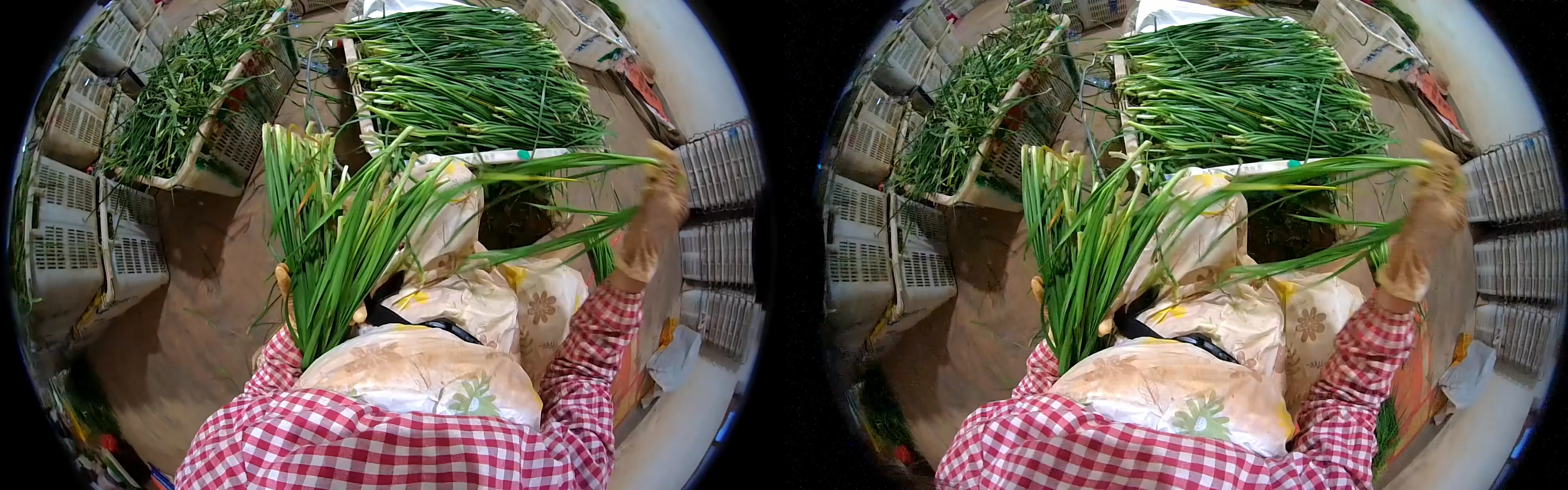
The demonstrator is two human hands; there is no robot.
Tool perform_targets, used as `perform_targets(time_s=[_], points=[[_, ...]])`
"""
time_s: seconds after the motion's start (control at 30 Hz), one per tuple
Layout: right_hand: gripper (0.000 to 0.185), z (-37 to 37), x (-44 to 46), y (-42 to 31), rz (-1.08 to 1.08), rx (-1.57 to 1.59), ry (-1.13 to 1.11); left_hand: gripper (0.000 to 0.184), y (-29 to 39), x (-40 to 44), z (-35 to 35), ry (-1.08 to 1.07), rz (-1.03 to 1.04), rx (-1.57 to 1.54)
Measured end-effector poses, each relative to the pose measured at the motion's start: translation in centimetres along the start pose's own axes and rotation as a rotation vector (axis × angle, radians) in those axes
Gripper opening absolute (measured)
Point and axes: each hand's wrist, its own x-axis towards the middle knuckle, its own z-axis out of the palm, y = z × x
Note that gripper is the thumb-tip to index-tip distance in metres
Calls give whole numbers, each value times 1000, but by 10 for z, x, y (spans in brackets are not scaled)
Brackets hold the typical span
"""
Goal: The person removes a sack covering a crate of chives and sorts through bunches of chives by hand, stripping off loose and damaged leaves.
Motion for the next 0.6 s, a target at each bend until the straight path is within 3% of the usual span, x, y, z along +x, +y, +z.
perform_targets(time_s=[0.1,0.17,0.23,0.27,0.37,0.47,0.5,0.6], points=[[33,-19,9,-12,-96,281,-151,87,-2,-1,1,-14,-3,3],[33,9,-16,-43,112,277,-106,87,-3,1,2,-24,-7,8],[31,17,-33,-43,150,141,-440,87,-4,3,4,-34,-16,3],[31,19,-34,-37,147,140,-447,86,-5,1,6,-37,-13,1],[31,32,-37,-22,-164,136,-334,86,-5,0,6,-42,-1,-5],[34,44,-56,-51,-244,133,-358,86,-4,0,6,-45,-1,4],[34,51,-68,-62,-67,323,-384,86,-3,0,6,-46,-2,6],[29,52,-90,-54,314,367,-709,86,-3,0,5,-44,0,9]])
